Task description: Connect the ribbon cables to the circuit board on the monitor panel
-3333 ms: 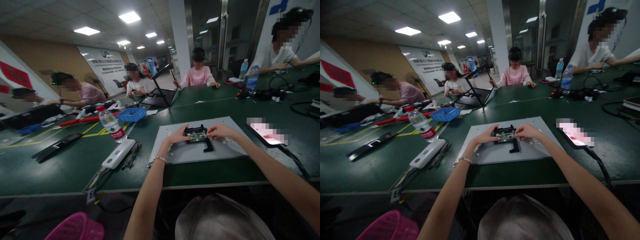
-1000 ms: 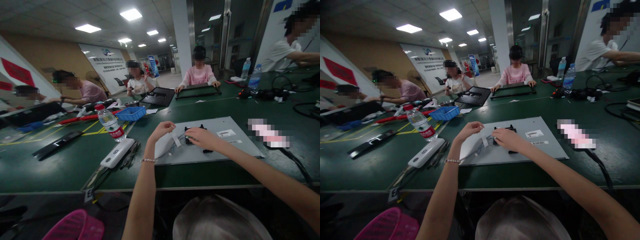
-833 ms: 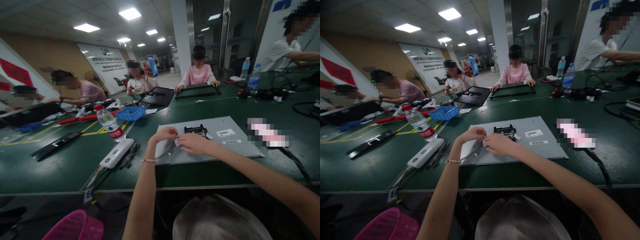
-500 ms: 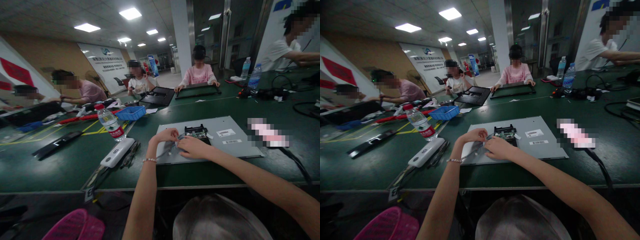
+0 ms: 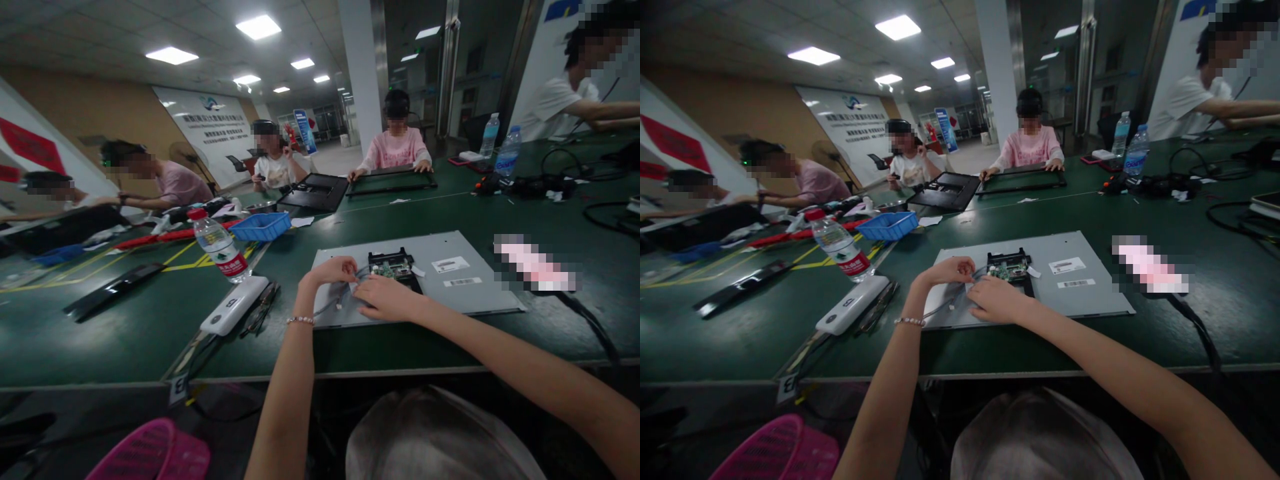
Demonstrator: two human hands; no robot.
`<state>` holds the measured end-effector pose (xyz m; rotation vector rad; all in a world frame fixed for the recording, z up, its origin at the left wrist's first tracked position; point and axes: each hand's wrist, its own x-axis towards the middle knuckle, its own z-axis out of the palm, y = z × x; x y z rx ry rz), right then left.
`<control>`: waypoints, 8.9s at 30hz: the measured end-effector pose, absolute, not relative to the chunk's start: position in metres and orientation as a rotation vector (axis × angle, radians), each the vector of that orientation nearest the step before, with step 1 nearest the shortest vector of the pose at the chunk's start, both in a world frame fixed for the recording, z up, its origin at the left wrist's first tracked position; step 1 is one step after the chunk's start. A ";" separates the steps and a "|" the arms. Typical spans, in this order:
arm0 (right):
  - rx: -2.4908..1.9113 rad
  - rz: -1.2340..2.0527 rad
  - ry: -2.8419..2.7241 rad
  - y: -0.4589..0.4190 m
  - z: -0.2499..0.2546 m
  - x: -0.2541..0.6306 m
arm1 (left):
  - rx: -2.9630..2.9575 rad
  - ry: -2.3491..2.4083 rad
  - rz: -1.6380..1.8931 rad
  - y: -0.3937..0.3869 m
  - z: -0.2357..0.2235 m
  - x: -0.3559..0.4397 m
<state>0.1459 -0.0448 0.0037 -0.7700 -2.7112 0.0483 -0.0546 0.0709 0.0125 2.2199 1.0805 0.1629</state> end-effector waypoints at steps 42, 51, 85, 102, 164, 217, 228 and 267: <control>-1.071 0.105 -2.358 -0.031 0.020 0.186 | 2.314 1.110 0.274 0.071 0.021 -0.068; -1.578 0.529 -2.062 0.011 0.015 0.255 | 2.577 1.540 0.370 0.078 0.016 -0.073; -1.601 0.237 -2.212 0.044 0.001 0.257 | 2.720 1.442 0.411 0.046 -0.002 0.001; -1.471 0.134 -2.397 0.075 0.001 0.200 | 2.711 1.380 0.411 0.041 0.001 0.001; -1.364 0.194 -2.468 0.071 -0.004 0.201 | 2.580 1.112 0.338 0.042 -0.002 -0.004; -1.401 1.149 -1.917 0.012 -0.007 0.277 | 2.545 1.159 0.289 0.039 0.002 -0.003; -1.405 1.158 -1.820 0.009 -0.006 0.272 | 2.545 1.173 0.274 0.039 0.002 -0.002; -1.435 1.172 -1.736 0.010 -0.008 0.279 | 2.544 1.169 0.258 0.040 0.001 -0.004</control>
